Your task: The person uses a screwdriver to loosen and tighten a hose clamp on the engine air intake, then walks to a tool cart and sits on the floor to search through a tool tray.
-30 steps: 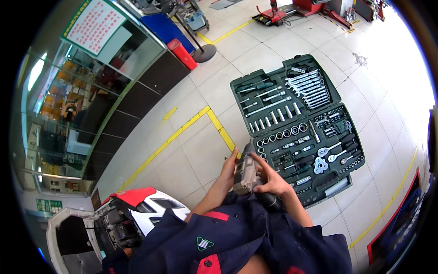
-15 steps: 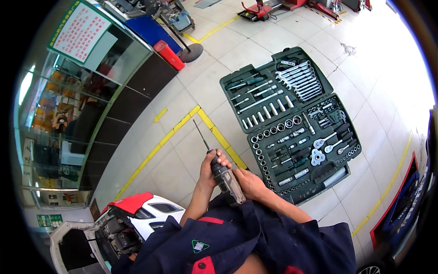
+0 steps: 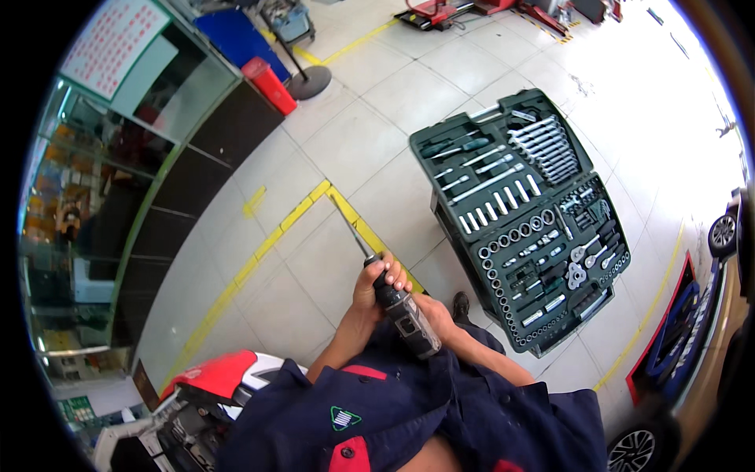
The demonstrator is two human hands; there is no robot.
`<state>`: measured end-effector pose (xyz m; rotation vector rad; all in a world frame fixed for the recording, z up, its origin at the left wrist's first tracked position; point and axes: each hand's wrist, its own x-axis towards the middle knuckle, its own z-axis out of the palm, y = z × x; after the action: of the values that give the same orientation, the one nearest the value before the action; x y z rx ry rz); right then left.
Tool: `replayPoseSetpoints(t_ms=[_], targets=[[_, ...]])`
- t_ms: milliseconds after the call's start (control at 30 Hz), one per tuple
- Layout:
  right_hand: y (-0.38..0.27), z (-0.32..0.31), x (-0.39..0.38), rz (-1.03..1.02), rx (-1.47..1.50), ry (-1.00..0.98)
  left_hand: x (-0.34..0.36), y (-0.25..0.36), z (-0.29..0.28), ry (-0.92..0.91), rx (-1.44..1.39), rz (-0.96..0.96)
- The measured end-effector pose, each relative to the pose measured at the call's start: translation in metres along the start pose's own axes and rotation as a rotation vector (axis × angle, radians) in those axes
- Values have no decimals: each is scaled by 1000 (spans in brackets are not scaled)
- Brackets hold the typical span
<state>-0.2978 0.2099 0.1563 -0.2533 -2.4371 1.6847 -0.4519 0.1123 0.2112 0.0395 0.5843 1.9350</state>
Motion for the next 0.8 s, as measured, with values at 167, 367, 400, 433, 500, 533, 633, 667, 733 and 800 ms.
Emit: replayPoseSetpoints(t_ms=[167,367,400,433,500,533,633,667,733,800], targets=[[-18,49,46,197,127,21,2,64,-27,22,-7,-74],[-47,57,111,98,-201,-62,16,119,-71,71,37,-90],[-35,55,118,52,-287,-169,16,126,-78,66,13,-73],[-42,44,130,140,-210,-330,13,135,-85,52,82,-50],[-23,38,141,322,422,-293,13,137,-106,-17,353,-159],[-20,45,149,330,655,-102,14,129,-111,15,535,-274],[1,68,186,670,779,-68,34,77,-159,69,658,-485],[30,92,196,755,537,-21,37,54,-190,83,564,-532],[96,115,204,799,614,24,35,-2,-260,137,231,-600],[146,111,218,719,726,160,31,-59,-315,56,59,-723]])
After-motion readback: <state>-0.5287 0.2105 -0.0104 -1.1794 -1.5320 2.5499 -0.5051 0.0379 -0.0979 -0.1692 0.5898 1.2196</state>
